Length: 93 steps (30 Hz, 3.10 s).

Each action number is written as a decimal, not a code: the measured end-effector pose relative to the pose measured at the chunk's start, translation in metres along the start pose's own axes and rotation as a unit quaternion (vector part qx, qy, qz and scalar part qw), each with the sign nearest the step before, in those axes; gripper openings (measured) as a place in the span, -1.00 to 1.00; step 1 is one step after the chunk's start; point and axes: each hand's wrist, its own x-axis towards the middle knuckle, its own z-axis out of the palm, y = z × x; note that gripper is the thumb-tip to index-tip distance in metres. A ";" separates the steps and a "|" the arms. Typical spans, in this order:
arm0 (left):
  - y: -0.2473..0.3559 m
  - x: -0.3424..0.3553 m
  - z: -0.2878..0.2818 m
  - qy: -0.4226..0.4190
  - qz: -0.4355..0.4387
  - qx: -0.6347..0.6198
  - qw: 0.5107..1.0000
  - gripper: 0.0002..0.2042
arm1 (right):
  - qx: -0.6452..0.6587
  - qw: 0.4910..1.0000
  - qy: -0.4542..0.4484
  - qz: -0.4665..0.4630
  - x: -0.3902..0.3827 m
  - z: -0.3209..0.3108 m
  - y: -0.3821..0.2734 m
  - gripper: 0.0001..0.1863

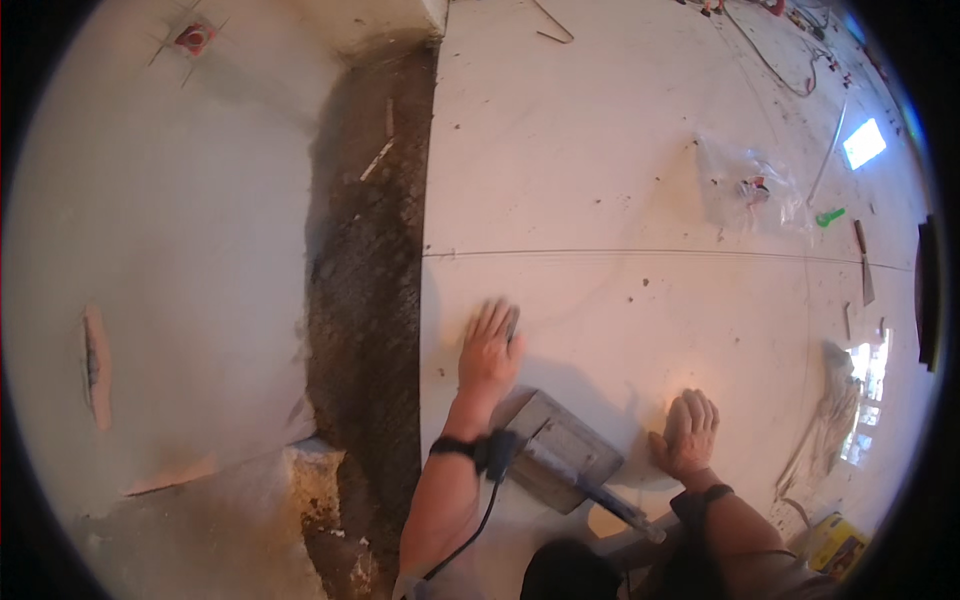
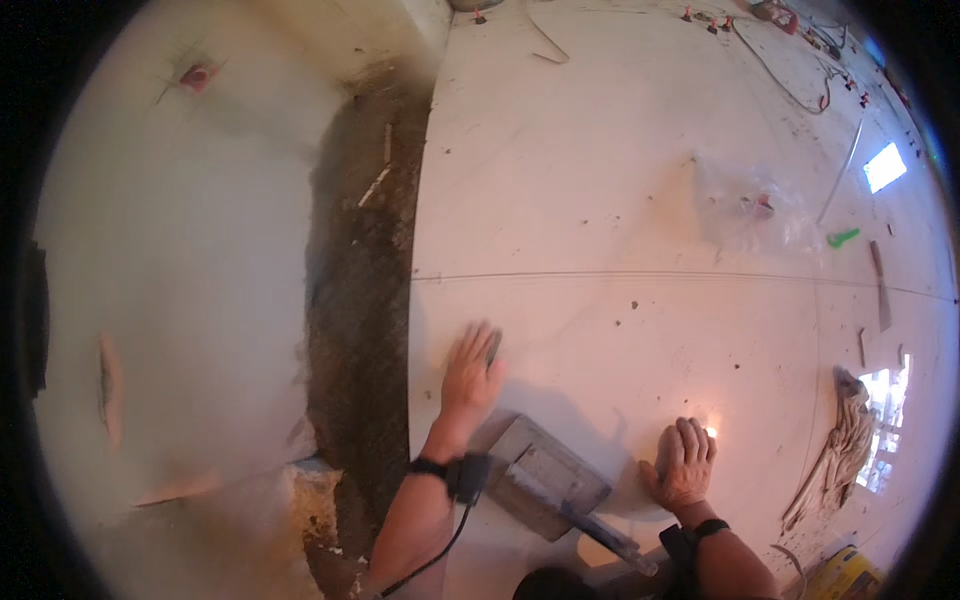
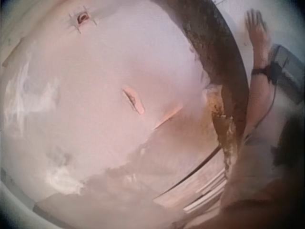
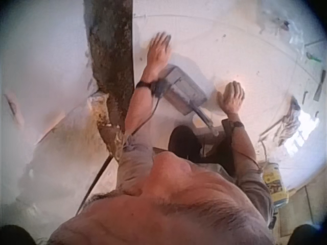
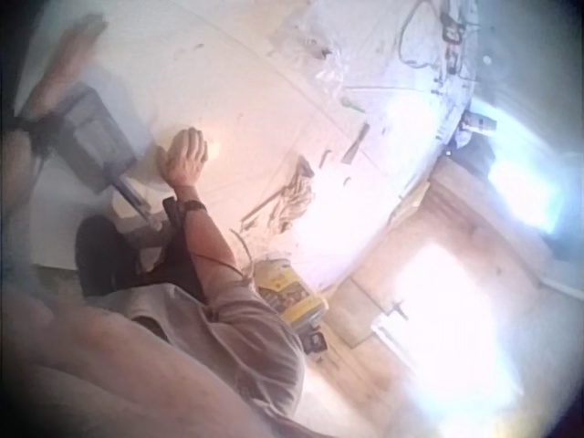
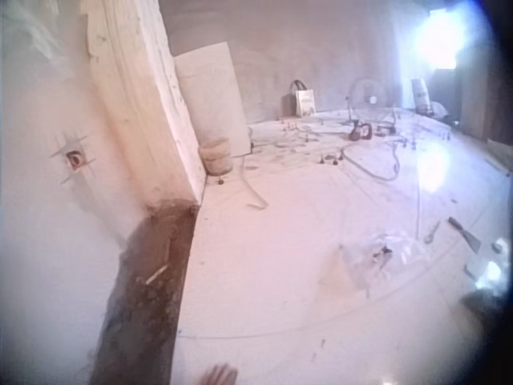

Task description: Applying mortar and leveling floor tiles.

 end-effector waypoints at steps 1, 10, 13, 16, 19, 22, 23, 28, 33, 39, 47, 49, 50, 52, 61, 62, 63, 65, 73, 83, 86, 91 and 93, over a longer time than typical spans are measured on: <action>-0.001 -0.040 -0.013 -0.010 -0.074 -0.011 0.997 -0.53 | 0.003 1.000 -0.015 0.018 0.001 -0.001 -0.001 -0.24; 0.064 -0.256 0.000 0.047 -0.320 0.140 0.936 -0.49 | 0.109 0.983 -0.145 0.033 -0.026 -0.027 -0.053 -0.57; 0.063 -0.257 -0.003 0.063 -0.340 0.129 0.929 -0.46 | 0.100 0.924 -0.360 0.083 -0.049 -0.030 -0.097 -0.53; 0.062 -0.253 -0.010 0.043 -0.361 0.107 0.925 -0.45 | 0.311 0.809 -0.449 0.217 -0.038 -0.030 -0.127 -0.50; 0.064 -0.252 -0.013 0.039 -0.359 0.114 0.926 -0.45 | 0.209 0.920 -0.317 0.097 -0.023 -0.039 -0.151 -0.49; 0.066 -0.256 -0.015 0.022 -0.358 0.111 0.927 -0.46 | 0.404 0.882 -0.233 0.066 -0.008 -0.046 -0.160 -0.49; 0.065 -0.256 -0.016 0.008 -0.356 0.098 0.929 -0.46 | 0.387 0.890 -0.229 0.076 -0.001 -0.044 -0.161 -0.49; 0.062 -0.254 -0.020 -0.010 -0.374 0.071 0.925 -0.47 | 0.326 0.930 -0.164 0.040 0.027 -0.009 -0.171 -0.48; 0.062 -0.257 -0.016 0.028 -0.358 0.109 0.927 -0.49 | 0.261 0.911 -0.287 0.142 0.043 -0.008 -0.179 -0.40; 0.060 -0.259 -0.011 0.009 -0.339 0.158 0.927 -0.50 | 0.336 0.914 -0.217 0.073 0.026 -0.027 -0.173 -0.44; 0.059 -0.259 -0.014 -0.022 -0.351 0.070 0.933 -0.44 | 0.230 0.926 -0.267 0.133 0.025 -0.018 -0.148 -0.52; 0.059 -0.260 -0.013 -0.026 -0.353 0.085 0.931 -0.45 | 0.287 0.933 -0.202 0.073 0.019 -0.019 -0.146 -0.42; 0.059 -0.259 -0.013 -0.027 -0.355 0.072 0.932 -0.45 | 0.280 0.937 -0.189 0.089 0.019 -0.020 -0.146 -0.42; 0.059 -0.258 -0.013 -0.030 -0.350 0.103 0.931 -0.44 | 0.278 0.949 -0.151 0.014 0.019 -0.021 -0.145 -0.44; 0.061 -0.257 -0.014 0.019 -0.346 0.106 0.932 -0.50 | 0.283 0.925 -0.223 0.124 0.020 -0.042 -0.136 -0.54; 0.061 -0.257 -0.013 0.020 -0.348 0.106 0.931 -0.49 | 0.316 0.930 -0.176 0.068 0.016 -0.042 -0.134 -0.55; 0.060 -0.257 -0.011 0.011 -0.347 0.109 0.931 -0.49 | 0.314 0.926 -0.193 0.085 0.014 -0.039 -0.131 -0.55; 0.060 -0.257 -0.009 0.019 -0.340 0.126 0.932 -0.48 | 0.270 0.954 -0.121 0.043 0.015 -0.028 -0.123 -0.48; 0.061 -0.258 -0.013 0.019 -0.339 0.095 0.936 -0.47 | 0.212 0.954 -0.179 0.109 0.022 -0.002 -0.093 -0.37; 0.056 -0.243 -0.012 0.008 -0.331 0.118 0.936 -0.50 | 0.252 0.928 -0.228 0.151 0.020 -0.015 -0.099 -0.41; 0.031 -0.174 -0.024 0.029 -0.211 0.116 0.970 -0.49 | 0.238 0.928 -0.189 0.214 0.001 -0.021 -0.097 -0.48; -0.004 0.005 -0.013 0.042 -0.034 0.093 0.994 -0.41 | 0.276 0.902 -0.237 0.234 -0.020 -0.032 -0.070 -0.48; -0.009 0.055 -0.004 0.030 -0.032 0.092 0.995 -0.39 | 0.257 0.897 -0.279 0.227 -0.018 -0.032 -0.060 -0.48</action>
